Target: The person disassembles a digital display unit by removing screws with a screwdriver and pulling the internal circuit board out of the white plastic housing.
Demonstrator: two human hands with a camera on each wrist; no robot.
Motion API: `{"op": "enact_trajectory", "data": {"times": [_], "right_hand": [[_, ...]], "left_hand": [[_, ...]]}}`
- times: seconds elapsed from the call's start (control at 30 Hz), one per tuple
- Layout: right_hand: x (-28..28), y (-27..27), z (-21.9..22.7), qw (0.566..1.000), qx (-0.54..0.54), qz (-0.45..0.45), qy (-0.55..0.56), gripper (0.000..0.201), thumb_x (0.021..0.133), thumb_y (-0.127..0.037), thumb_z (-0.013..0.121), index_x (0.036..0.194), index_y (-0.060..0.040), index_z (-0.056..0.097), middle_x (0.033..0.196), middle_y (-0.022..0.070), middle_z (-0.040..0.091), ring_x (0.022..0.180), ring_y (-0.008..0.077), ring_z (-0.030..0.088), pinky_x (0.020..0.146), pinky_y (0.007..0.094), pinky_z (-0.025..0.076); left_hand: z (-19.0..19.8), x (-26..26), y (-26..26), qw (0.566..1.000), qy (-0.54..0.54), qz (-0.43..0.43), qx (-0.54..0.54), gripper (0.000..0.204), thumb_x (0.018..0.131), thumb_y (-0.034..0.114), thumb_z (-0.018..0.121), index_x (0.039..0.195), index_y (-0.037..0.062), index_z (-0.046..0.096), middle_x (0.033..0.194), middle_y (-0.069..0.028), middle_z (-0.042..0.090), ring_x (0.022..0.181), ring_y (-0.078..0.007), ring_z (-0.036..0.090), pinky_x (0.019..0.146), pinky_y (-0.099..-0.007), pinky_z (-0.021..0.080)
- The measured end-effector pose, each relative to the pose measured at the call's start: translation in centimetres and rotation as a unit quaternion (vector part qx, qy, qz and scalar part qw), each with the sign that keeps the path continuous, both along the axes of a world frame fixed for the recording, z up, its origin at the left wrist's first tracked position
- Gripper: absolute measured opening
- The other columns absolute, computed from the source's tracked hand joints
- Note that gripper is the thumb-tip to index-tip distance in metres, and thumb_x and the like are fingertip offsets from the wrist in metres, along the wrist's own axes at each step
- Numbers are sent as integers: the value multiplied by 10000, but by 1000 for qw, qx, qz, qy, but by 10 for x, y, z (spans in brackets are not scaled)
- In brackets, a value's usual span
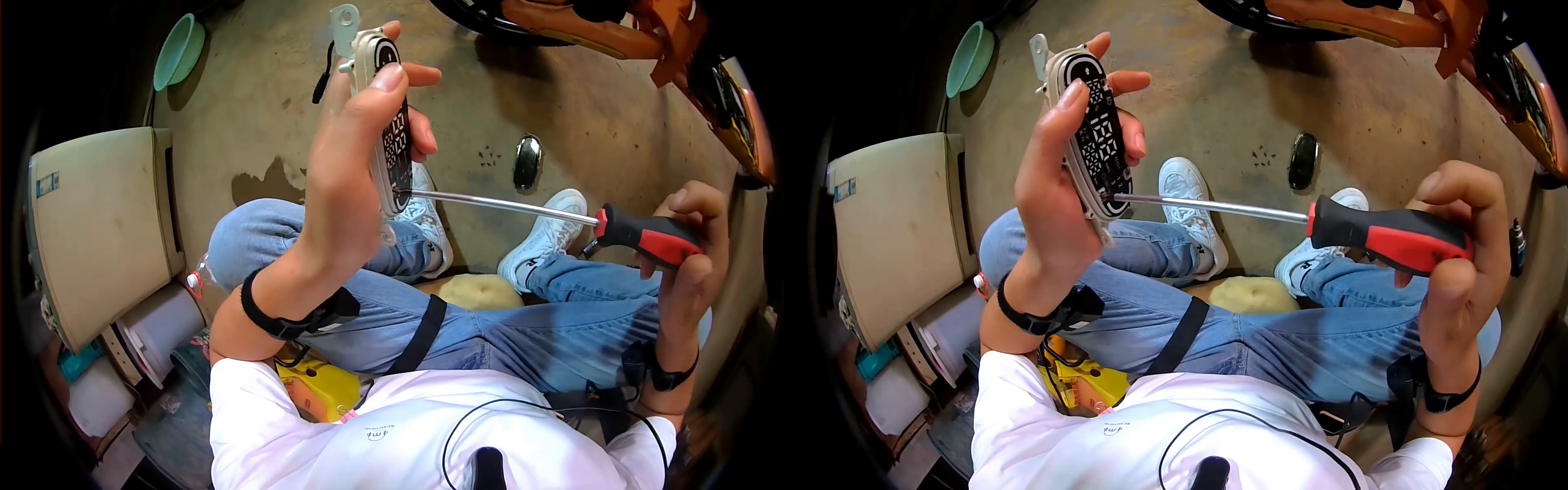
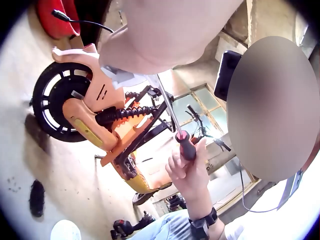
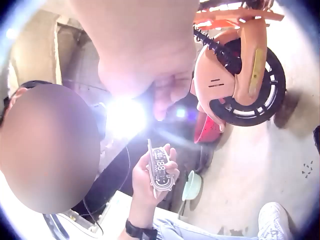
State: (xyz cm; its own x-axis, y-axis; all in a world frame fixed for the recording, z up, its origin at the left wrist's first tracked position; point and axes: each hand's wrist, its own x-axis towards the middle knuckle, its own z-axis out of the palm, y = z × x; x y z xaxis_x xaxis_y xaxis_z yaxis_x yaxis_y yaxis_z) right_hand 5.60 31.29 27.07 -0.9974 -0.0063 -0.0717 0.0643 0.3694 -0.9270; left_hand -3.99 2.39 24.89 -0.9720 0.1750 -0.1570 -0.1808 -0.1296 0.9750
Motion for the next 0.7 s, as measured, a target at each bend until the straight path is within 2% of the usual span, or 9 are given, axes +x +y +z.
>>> {"op": "enact_trajectory", "data": {"times": [0.07, 0.13, 0.2, 0.27, 0.33, 0.47, 0.5, 0.67, 0.7], "right_hand": [[0, -2, 0, 995, -82, -18, -49, 812, 848, -743, 549, 1234, -37, 439, 763, 41, 569, 666, 85, 554, 629, 202, 445], [-9, -31, 2, 996, -74, -47, -20, 800, 853, -723, 567, 1238, -34, 437, 789, 48, 568, 660, 90, 555, 615, 202, 443], [-14, -54, 1, 987, -25, -130, 96, 800, 854, -726, 560, 1233, -33, 436, 808, 50, 561, 631, 90, 551, 579, 197, 437], [-10, -38, -2, 987, -31, -126, 96, 791, 855, -714, 571, 1233, -34, 428, 824, 55, 558, 624, 89, 554, 565, 193, 435], [-4, -6, -2, 1000, -19, -19, -10, 786, 857, -699, 585, 1241, -35, 418, 816, 54, 553, 643, 87, 556, 583, 194, 442], [-7, -16, 0, 993, -110, -40, -29, 733, 856, -656, 621, 1202, -42, 420, 856, 72, 563, 694, 90, 566, 615, 203, 448], [-11, -23, 2, 997, -75, -29, -4, 678, 852, -582, 656, 1191, -43, 420, 946, 108, 574, 772, 113, 578, 665, 233, 461], [-5, -9, 0, 995, -95, -16, -17, 659, 844, -539, 670, 1201, -45, 419, 1018, 131, 574, 833, 126, 588, 690, 239, 461], [-4, 0, 0, 993, -103, -2, -62, 659, 840, -536, 676, 1201, -48, 418, 1028, 131, 573, 852, 128, 595, 695, 237, 463]], "left_hand": [[0, -1, 0, 1000, 5, 0, -7, 581, 996, 314, 418, 1462, -23, 340, 1174, -160, 612, 750, -105, 590, 661, -224, 465], [0, -1, -1, 1000, 17, 1, -18, 581, 994, 318, 419, 1458, -23, 346, 1181, -161, 613, 751, -103, 591, 656, -223, 461], [-1, -2, -2, 1000, 16, 3, -23, 581, 993, 322, 422, 1456, -21, 349, 1180, -160, 614, 752, -102, 592, 654, -221, 458], [-2, -2, -1, 1000, 15, 4, -25, 581, 992, 325, 425, 1453, -20, 353, 1180, -159, 615, 753, -101, 592, 651, -220, 456], [-2, -1, 1, 999, 16, 8, -27, 579, 990, 329, 430, 1450, -16, 360, 1176, -156, 617, 753, -100, 592, 644, -218, 448], [-2, 1, 2, 1000, 8, 6, -25, 577, 988, 328, 432, 1449, -13, 362, 1172, -156, 619, 752, -101, 592, 639, -219, 444], [-3, 0, 2, 1000, 6, 9, -27, 578, 987, 327, 434, 1449, -13, 362, 1170, -155, 620, 752, -101, 591, 639, -219, 444], [-3, -1, 1, 999, -10, 20, -30, 578, 985, 324, 436, 1450, -12, 362, 1165, -154, 622, 752, -102, 591, 641, -221, 445], [-3, 0, 2, 999, -7, 18, -28, 578, 985, 324, 438, 1449, -11, 364, 1163, -154, 623, 751, -102, 591, 641, -221, 444]]}}
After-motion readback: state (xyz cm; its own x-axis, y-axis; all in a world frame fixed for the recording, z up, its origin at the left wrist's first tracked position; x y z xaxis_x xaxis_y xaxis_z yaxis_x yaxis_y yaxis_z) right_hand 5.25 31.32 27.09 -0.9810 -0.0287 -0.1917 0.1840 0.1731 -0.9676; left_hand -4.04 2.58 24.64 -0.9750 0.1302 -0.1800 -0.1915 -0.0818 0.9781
